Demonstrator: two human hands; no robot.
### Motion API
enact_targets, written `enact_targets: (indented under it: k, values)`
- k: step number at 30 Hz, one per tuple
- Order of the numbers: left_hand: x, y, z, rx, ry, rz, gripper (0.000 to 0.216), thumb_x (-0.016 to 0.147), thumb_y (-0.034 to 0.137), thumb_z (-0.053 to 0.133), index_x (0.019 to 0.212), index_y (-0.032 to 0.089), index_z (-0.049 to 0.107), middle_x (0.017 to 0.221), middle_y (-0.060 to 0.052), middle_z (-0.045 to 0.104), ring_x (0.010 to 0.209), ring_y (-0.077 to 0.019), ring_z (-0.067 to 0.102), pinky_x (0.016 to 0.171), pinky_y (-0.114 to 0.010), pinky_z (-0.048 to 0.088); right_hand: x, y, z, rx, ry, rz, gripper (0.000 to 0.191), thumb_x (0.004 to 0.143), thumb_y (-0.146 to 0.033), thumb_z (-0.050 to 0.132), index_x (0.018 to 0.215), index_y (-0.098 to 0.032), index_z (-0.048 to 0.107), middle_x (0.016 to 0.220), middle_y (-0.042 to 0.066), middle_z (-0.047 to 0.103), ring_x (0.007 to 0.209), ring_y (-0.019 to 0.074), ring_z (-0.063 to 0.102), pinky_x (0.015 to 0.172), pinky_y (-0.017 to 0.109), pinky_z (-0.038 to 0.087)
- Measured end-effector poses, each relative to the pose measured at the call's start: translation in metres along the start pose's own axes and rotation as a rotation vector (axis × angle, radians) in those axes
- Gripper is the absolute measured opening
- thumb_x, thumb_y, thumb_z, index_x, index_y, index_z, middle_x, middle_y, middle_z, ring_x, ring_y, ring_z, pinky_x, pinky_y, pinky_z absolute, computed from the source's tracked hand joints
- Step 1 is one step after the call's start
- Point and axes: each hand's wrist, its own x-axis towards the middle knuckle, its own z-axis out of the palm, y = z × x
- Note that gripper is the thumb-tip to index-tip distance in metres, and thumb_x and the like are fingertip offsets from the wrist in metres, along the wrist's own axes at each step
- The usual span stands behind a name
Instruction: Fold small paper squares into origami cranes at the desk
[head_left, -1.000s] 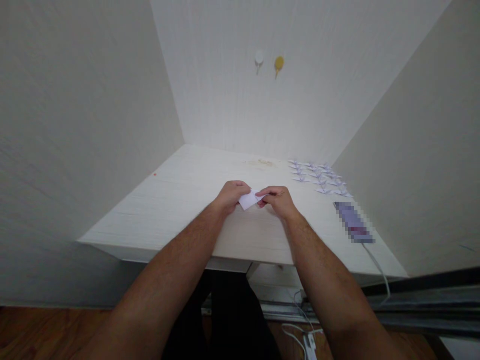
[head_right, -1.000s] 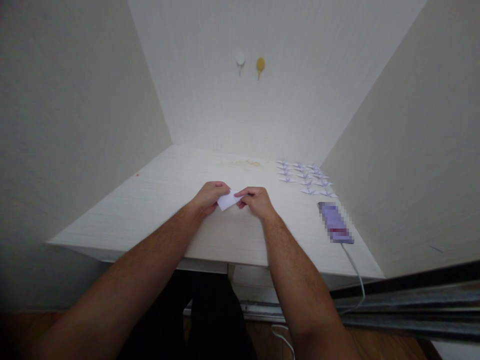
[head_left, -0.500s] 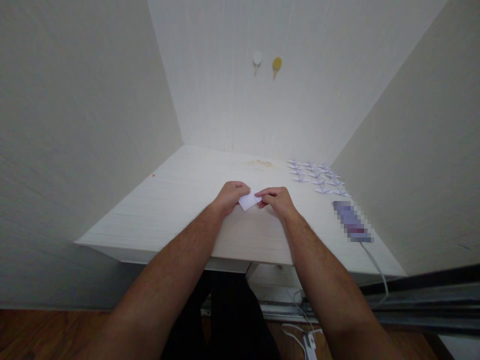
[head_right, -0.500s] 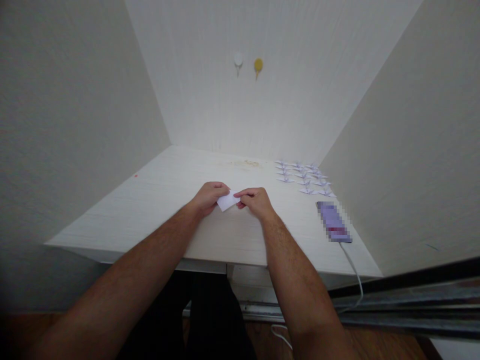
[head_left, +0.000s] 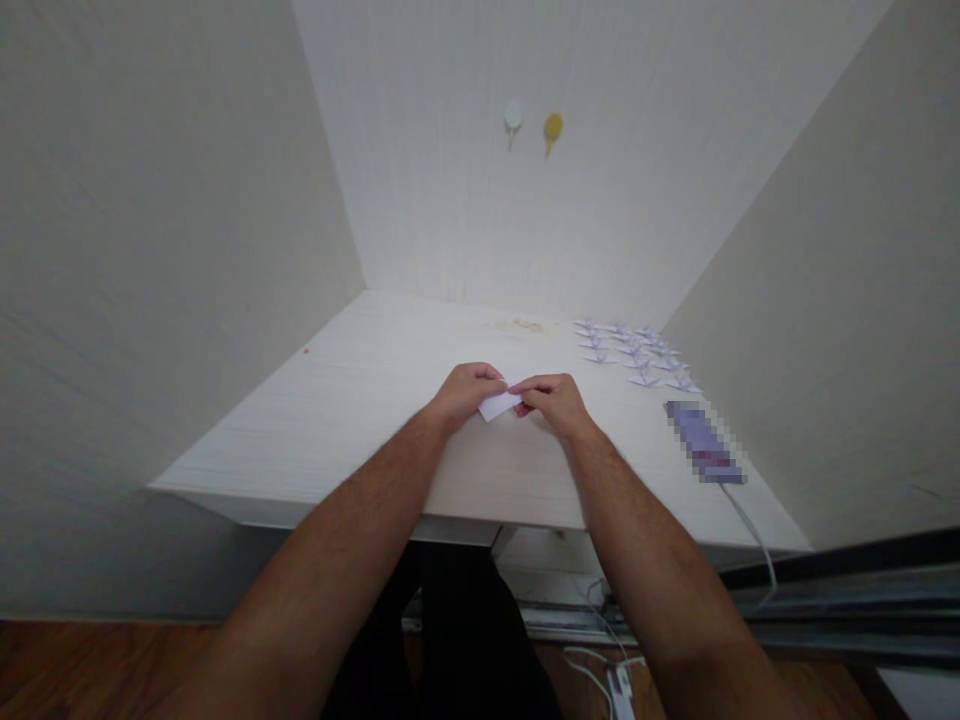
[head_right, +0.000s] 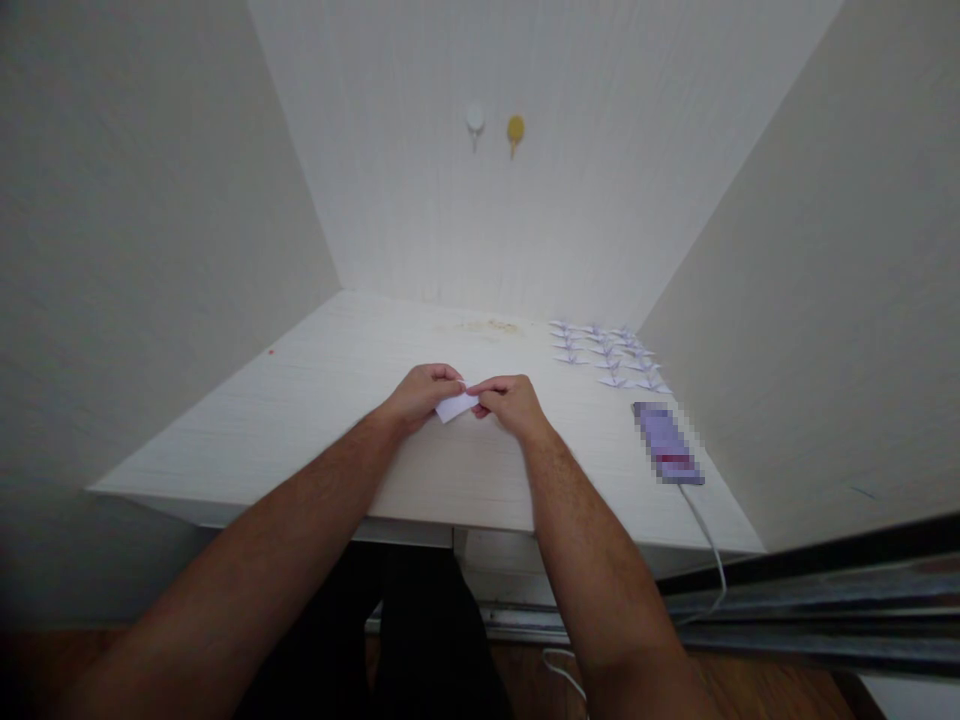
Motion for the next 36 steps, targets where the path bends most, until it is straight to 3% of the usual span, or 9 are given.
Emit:
enact_targets:
  k: [5, 11, 18, 27, 36]
  values:
    - [0.001, -0.001, -0.001, 0.071, 0.023, 0.014, 0.016, 0.059, 0.026, 0.070, 0.066, 0.014, 0.063, 0.056, 0.001, 0.058, 0.049, -0.0103, 0.051, 0.048, -0.023, 0.036, 0.001, 0.002, 0.005, 0.069, 0.021, -0.035, 0.031, 0.064, -0.025, 0.068, 0.094, -0.015, 0.067, 0.058, -0.001, 0.066, 0.049, 0.0132, 0.061, 0.049, 0.023, 0.049]
    - [-0.003, 0.004, 0.000, 0.158, 0.000, 0.019, 0.014, 0.060, 0.025, 0.070, 0.066, 0.014, 0.063, 0.053, 0.001, 0.057, 0.048, -0.0096, 0.050, 0.047, -0.022, 0.036, 0.004, 0.006, 0.005, -0.069, 0.049, -0.001, 0.020, 0.069, -0.034, 0.066, 0.072, -0.014, 0.064, 0.054, 0.001, 0.062, 0.046, 0.0111, 0.056, 0.044, 0.021, 0.041]
    - [-0.002, 0.006, 0.000, 0.173, 0.031, 0.009, 0.013, 0.058, 0.024, 0.069, 0.064, 0.015, 0.064, 0.051, 0.002, 0.056, 0.047, -0.0095, 0.049, 0.046, -0.021, 0.035, 0.004, 0.005, 0.005, -0.129, 0.058, 0.039, 0.018, 0.069, -0.034, 0.064, 0.070, -0.015, 0.062, 0.047, -0.002, 0.056, 0.040, 0.0094, 0.049, 0.041, 0.020, 0.034]
    - [0.001, 0.003, -0.003, 0.166, 0.036, 0.009, 0.012, 0.059, 0.024, 0.068, 0.065, 0.015, 0.064, 0.053, 0.001, 0.057, 0.047, -0.0097, 0.049, 0.045, -0.022, 0.034, 0.005, 0.004, 0.002, -0.042, 0.001, 0.112, 0.025, 0.067, -0.039, 0.070, 0.065, -0.016, 0.059, 0.046, -0.002, 0.056, 0.038, 0.0080, 0.046, 0.038, 0.020, 0.033]
    - [0.005, 0.000, -0.009, 0.128, 0.085, 0.026, 0.014, 0.058, 0.025, 0.070, 0.065, 0.015, 0.064, 0.054, 0.002, 0.057, 0.047, -0.0092, 0.048, 0.045, -0.022, 0.033, 0.005, 0.007, -0.005, -0.043, 0.074, 0.113, 0.030, 0.067, -0.042, 0.072, 0.060, -0.017, 0.057, 0.049, 0.000, 0.059, 0.039, 0.0085, 0.046, 0.038, 0.020, 0.033]
